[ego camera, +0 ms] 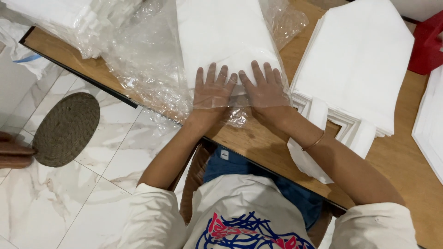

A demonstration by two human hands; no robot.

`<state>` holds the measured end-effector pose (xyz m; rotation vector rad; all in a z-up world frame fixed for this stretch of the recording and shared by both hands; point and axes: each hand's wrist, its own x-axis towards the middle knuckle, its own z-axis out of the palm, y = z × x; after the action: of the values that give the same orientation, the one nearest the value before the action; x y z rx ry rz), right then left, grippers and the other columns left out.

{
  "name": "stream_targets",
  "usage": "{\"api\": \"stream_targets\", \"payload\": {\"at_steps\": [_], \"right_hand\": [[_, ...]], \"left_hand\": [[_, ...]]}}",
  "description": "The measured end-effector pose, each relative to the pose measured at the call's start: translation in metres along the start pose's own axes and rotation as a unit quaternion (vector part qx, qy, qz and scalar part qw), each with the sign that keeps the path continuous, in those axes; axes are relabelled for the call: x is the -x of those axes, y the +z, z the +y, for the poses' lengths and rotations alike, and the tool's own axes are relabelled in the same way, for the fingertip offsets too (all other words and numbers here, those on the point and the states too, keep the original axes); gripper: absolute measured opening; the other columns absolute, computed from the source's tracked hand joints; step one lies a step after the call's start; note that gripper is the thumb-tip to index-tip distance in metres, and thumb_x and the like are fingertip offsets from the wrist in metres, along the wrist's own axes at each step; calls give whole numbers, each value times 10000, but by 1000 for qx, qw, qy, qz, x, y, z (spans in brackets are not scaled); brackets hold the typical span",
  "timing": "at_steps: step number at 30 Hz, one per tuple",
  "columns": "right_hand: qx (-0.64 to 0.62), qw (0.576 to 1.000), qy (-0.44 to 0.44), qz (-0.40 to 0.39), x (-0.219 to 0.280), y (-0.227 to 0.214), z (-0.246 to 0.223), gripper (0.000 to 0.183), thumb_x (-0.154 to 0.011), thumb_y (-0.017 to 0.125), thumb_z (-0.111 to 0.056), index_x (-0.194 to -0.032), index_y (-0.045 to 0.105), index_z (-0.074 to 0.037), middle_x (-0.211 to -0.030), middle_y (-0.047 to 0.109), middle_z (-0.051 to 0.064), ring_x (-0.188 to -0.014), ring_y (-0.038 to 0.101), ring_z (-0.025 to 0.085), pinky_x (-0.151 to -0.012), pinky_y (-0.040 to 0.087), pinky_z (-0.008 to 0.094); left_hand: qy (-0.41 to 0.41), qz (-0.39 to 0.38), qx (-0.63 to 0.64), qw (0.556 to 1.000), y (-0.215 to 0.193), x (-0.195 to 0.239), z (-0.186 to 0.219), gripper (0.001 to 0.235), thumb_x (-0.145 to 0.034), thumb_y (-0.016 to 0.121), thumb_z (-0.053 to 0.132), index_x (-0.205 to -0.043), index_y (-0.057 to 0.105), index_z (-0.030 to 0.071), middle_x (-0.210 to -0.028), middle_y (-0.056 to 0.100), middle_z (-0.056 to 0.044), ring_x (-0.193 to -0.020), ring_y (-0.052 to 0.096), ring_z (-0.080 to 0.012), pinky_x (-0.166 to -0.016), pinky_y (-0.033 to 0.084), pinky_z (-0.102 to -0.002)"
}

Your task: Folding and stacking white non-woven bags on a wooden table in a production environment.

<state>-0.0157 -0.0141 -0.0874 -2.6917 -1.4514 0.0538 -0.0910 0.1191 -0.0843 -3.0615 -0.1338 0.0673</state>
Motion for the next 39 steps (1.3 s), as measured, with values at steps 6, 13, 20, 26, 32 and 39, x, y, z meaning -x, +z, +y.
{"api": "stream_targets", "payload": {"at_steps": [6, 13, 20, 26, 32, 39], "right_hand": [[-2, 996, 58, -74, -13, -10, -5, 503, -890, 215, -362, -1352, 209, -162, -1391, 144, 179, -1266, 120, 413, -1027, 67, 515], [37, 995, 62, -63, -26, 6, 3, 640, -838, 119, -573, -1366, 163, -215, -1412, 126, 129, -1280, 109, 376, -1020, 61, 545], [3, 998, 39, -57, -9, -17, -12, 613, -868, 159, -475, -1367, 134, -120, -1415, 48, 172, -1285, 11, 365, -1020, 26, 529], [-280, 942, -179, -45, 72, -32, 15, 518, -831, 485, -188, -1262, 306, 36, -1213, 405, 246, -1117, 392, 384, -959, 281, 471], [-305, 941, 84, 122, 138, -69, 95, 306, -819, 499, -146, -1082, 520, 9, -1054, 575, 137, -952, 556, 228, -838, 454, 324], [-335, 886, 191, 257, 167, -16, 163, 271, -858, 570, -112, -1114, 533, -31, -1075, 542, 140, -1039, 508, 283, -910, 358, 396]], "left_hand": [[-39, -85, -17, 995, 16, -20, -4, 550, -870, 311, 494, -1335, 195, 226, -1417, 143, -68, -1291, 103, -316, -1033, 45, -499], [-59, -59, -5, 997, 34, -31, -8, 552, -849, 369, 482, -1314, 203, 235, -1388, 176, -93, -1280, 108, -331, -1018, 45, -529], [1, 66, 119, 991, 21, -3, 2, 548, -798, 471, 325, -1277, 284, 133, -1336, 246, -165, -1255, 137, -391, -997, 41, -559], [248, 194, 101, 944, 43, 27, 34, 383, -758, 511, 273, -1063, 533, 42, -906, 539, -123, -748, 561, -335, -526, 454, -451], [497, 122, 431, 743, -41, 0, 88, 305, -883, 478, 189, -1130, 427, 18, -1067, 528, -176, -945, 535, -318, -778, 434, -399], [430, 22, 397, 810, -25, -100, 137, 463, -906, 366, 363, -1215, 409, 22, -1149, 464, -245, -1126, 405, -404, -932, 327, -471]]}}
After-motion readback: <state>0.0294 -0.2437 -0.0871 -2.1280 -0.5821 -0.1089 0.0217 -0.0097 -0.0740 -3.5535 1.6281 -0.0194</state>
